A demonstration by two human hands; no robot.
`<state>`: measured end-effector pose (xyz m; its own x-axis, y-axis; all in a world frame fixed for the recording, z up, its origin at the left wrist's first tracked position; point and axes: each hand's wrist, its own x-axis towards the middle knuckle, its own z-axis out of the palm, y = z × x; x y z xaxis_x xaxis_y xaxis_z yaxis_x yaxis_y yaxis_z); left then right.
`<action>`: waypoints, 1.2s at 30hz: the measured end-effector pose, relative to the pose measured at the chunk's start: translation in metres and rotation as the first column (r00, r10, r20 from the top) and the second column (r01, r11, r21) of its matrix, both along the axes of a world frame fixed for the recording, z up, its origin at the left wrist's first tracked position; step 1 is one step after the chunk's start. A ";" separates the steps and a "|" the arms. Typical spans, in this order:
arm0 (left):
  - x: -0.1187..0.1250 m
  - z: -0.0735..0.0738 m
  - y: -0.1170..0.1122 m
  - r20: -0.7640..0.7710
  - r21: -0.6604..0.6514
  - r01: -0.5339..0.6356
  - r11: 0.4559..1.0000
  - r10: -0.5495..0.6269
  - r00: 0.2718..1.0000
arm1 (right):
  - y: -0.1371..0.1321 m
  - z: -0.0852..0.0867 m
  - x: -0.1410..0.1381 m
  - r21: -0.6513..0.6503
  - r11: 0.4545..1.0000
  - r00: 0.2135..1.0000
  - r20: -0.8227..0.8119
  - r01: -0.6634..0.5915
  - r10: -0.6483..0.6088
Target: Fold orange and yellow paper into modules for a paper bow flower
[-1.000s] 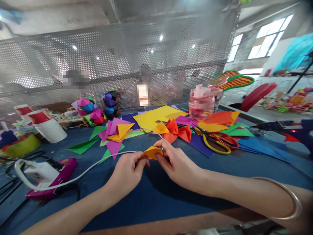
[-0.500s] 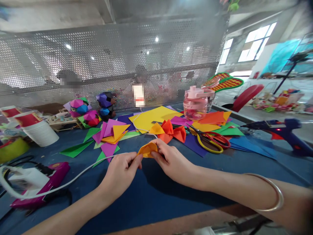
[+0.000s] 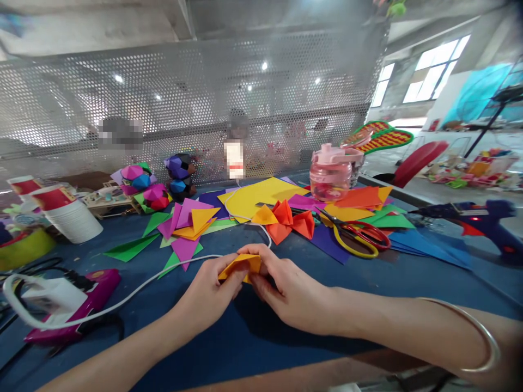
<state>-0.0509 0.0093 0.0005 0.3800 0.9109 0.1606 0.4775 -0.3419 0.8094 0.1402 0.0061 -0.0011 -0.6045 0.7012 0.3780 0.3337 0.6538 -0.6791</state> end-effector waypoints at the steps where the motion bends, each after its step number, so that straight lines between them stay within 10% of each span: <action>1: 0.000 -0.001 -0.001 0.009 -0.002 -0.006 1.000 0.006 1.000 | -0.001 0.000 -0.001 -0.006 1.000 1.000 -0.006 0.003 -0.003; 26: -0.006 0.002 0.003 -0.216 0.297 -0.132 0.946 0.201 0.955 | 0.017 0.002 0.003 -0.003 0.990 0.988 -0.052 0.144 -0.144; 36: -0.007 0.003 -0.002 -0.268 0.328 -0.058 0.943 0.151 0.952 | 0.077 0.012 0.033 -0.119 0.905 0.899 -0.124 0.408 -0.421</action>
<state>-0.0581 0.0073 0.0038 0.3576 0.8689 0.3423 0.7185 -0.4901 0.4935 0.1736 0.0828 0.0106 -0.1960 0.9105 0.3640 0.4560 0.4132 -0.7882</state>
